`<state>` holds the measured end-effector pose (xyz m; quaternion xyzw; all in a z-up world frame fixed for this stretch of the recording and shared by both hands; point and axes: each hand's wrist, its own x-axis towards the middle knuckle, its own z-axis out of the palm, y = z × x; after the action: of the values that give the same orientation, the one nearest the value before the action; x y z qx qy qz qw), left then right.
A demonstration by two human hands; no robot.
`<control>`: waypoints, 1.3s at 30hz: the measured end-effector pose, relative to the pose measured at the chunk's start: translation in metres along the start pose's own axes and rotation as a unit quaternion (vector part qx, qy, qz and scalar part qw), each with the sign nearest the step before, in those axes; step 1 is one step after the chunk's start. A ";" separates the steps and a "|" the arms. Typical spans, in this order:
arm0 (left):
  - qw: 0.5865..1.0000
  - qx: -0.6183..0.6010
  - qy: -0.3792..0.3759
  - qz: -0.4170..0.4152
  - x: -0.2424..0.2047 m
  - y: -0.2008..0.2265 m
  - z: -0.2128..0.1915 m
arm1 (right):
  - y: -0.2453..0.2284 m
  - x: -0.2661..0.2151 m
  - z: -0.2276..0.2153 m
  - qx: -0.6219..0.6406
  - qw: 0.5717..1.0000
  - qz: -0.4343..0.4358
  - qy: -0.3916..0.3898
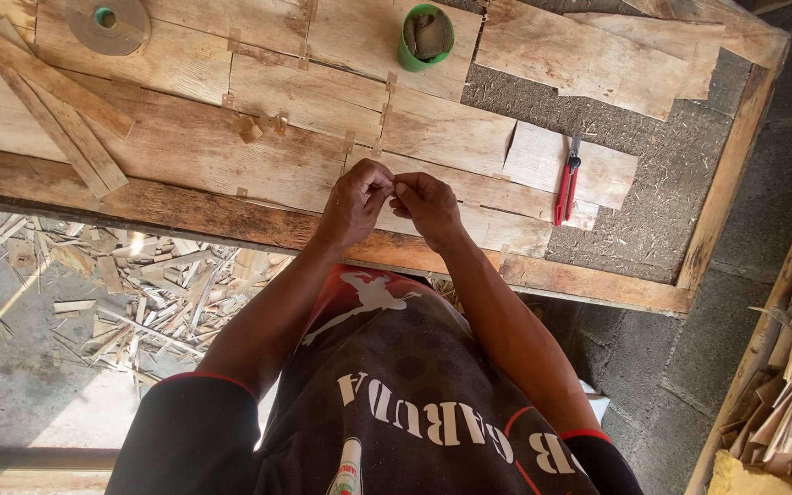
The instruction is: Repairing and assembling wood veneer sheets by cutting them with a utility knife and applying adhesive tape.
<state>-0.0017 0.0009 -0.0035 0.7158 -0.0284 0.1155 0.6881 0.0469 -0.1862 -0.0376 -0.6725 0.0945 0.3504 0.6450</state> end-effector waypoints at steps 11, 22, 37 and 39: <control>0.947 -0.136 0.049 -0.285 0.010 -0.043 0.023 | -0.038 -0.002 0.015 -0.156 0.980 -0.104 0.067; 0.953 -0.040 0.048 -0.296 0.045 -0.020 0.018 | -0.078 0.006 0.028 -0.282 0.935 -0.169 0.133; 0.973 0.090 0.136 -0.162 0.091 -0.010 0.026 | -0.121 0.025 0.035 -0.440 0.826 -0.291 0.199; 0.976 0.078 0.148 -0.136 0.099 -0.008 0.025 | -0.125 0.029 0.030 -0.397 0.846 -0.308 0.179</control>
<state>0.0989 -0.0118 0.0086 0.7395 0.1807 0.1278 0.6358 0.1304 -0.1303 0.0479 -0.9166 -0.1511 0.0151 0.3698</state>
